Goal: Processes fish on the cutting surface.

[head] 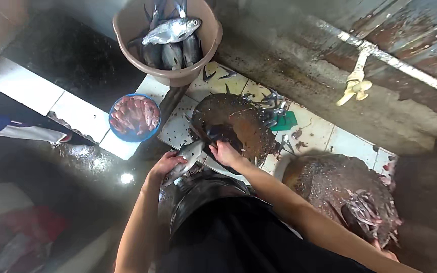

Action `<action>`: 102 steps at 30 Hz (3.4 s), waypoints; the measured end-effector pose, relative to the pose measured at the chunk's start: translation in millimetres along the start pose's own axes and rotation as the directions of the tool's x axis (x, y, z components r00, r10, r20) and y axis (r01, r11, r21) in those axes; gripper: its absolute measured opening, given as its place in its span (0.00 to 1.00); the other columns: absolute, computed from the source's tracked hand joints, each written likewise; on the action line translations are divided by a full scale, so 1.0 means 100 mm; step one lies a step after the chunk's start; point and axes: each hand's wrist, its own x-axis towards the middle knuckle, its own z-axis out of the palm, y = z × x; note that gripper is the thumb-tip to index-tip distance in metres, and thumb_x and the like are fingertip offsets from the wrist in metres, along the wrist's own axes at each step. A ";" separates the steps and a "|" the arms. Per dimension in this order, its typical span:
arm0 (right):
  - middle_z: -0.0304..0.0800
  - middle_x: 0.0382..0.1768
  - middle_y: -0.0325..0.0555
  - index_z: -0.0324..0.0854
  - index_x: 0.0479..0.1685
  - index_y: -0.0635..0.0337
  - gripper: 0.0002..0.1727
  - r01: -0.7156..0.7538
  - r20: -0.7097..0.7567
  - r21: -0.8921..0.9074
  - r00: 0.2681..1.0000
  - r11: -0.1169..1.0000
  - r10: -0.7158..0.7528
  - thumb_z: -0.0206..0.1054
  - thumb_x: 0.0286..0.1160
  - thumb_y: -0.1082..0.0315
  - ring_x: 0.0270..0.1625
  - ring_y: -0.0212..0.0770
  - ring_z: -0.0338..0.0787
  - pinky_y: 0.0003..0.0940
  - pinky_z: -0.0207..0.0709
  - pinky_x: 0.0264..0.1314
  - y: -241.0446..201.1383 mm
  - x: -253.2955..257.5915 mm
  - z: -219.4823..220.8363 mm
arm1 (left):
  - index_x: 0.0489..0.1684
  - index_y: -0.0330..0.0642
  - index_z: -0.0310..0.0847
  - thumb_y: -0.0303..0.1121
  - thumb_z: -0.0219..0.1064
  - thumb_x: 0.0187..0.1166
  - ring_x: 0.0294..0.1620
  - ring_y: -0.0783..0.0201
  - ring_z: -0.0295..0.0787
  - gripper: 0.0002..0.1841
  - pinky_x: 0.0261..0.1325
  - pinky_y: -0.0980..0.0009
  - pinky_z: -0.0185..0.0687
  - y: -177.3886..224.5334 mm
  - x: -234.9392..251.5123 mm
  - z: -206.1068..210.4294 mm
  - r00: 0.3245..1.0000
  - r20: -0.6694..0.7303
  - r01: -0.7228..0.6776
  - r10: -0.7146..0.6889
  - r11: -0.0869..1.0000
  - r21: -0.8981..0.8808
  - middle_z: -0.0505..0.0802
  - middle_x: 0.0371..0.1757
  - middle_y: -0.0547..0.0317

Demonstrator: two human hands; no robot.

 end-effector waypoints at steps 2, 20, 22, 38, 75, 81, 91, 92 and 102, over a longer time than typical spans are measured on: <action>0.90 0.57 0.64 0.76 0.68 0.68 0.34 -0.039 0.128 -0.106 0.990 0.994 0.053 0.47 0.92 0.42 0.64 0.60 0.91 0.59 0.82 0.68 -0.07 0.11 -0.04 | 0.55 0.40 0.87 0.31 0.70 0.75 0.39 0.69 0.93 0.12 0.49 0.66 0.91 -0.01 -0.02 -0.05 0.995 0.045 -0.088 0.086 0.995 0.039 0.96 0.41 0.60; 0.92 0.44 0.59 0.83 0.60 0.70 0.34 -0.212 -0.312 0.235 0.908 0.949 0.280 0.54 0.89 0.42 0.52 0.52 0.93 0.51 0.84 0.62 0.98 -0.57 -0.30 | 0.88 0.64 0.68 0.49 0.83 0.66 0.88 0.34 0.60 0.44 0.81 0.30 0.62 0.31 0.90 0.69 0.922 0.065 -0.285 0.382 0.553 0.783 0.69 0.88 0.43; 0.92 0.50 0.62 0.80 0.66 0.70 0.37 -0.293 -0.228 0.155 0.919 0.944 0.322 0.50 0.89 0.40 0.59 0.57 0.93 0.56 0.83 0.67 1.08 -0.66 -0.18 | 0.86 0.58 0.72 0.47 0.83 0.67 0.86 0.41 0.67 0.41 0.84 0.37 0.66 0.28 0.89 0.49 0.912 0.082 -0.352 0.402 0.666 0.658 0.75 0.84 0.46; 0.81 0.16 0.40 0.79 0.57 0.63 0.23 0.327 -0.565 0.432 0.825 0.841 -0.031 0.54 0.92 0.50 0.15 0.38 0.83 0.41 0.85 0.20 0.03 -0.67 -0.90 | 0.51 0.38 0.86 0.49 0.64 0.86 0.48 0.37 0.92 0.21 0.52 0.33 0.84 0.45 0.65 0.32 0.893 -0.381 0.030 0.240 0.812 0.583 0.93 0.44 0.38; 0.91 0.55 0.61 0.83 0.65 0.62 0.36 -0.270 0.030 0.114 0.963 0.956 0.268 0.53 0.87 0.35 0.63 0.58 0.91 0.59 0.80 0.69 0.49 -0.29 -0.15 | 0.58 0.38 0.81 0.45 0.59 0.91 0.29 0.59 0.90 0.18 0.37 0.56 0.91 0.38 0.32 0.86 0.772 -0.594 -0.369 0.226 0.920 -0.130 0.91 0.34 0.52; 0.84 0.23 0.50 0.80 0.58 0.61 0.29 -0.012 -0.347 0.351 0.927 0.936 0.143 0.51 0.91 0.41 0.22 0.48 0.88 0.50 0.87 0.29 -0.07 -0.39 -0.79 | 0.51 0.35 0.86 0.50 0.72 0.79 0.36 0.49 0.92 0.23 0.45 0.45 0.88 0.25 0.54 0.90 0.874 -0.486 0.031 0.009 0.997 0.075 0.93 0.38 0.43; 0.92 0.48 0.62 0.71 0.74 0.62 0.33 -0.228 0.047 -0.065 0.972 0.972 0.231 0.51 0.90 0.41 0.52 0.63 0.94 0.64 0.87 0.51 -0.30 -0.04 -0.05 | 0.46 0.39 0.88 0.49 0.72 0.78 0.28 0.53 0.92 0.19 0.38 0.47 0.89 0.04 0.55 0.84 0.850 -0.526 0.022 0.033 0.995 0.098 0.94 0.32 0.48; 0.91 0.48 0.61 0.75 0.69 0.62 0.32 -0.219 0.046 -0.059 0.974 0.974 0.222 0.51 0.90 0.40 0.52 0.62 0.94 0.63 0.87 0.51 -0.40 -0.03 -0.19 | 0.45 0.38 0.87 0.48 0.72 0.79 0.28 0.54 0.93 0.19 0.39 0.49 0.90 0.07 0.54 0.83 0.848 -0.529 0.025 0.026 0.996 0.089 0.94 0.32 0.49; 0.92 0.36 0.57 0.68 0.75 0.66 0.31 -0.035 -0.128 -0.072 0.991 0.997 0.025 0.50 0.91 0.46 0.42 0.57 0.95 0.57 0.89 0.47 0.04 -0.53 0.00 | 0.47 0.40 0.86 0.51 0.72 0.77 0.29 0.55 0.93 0.21 0.39 0.50 0.92 -0.04 0.42 0.88 0.863 -0.504 0.026 -0.040 0.999 -0.035 0.94 0.34 0.50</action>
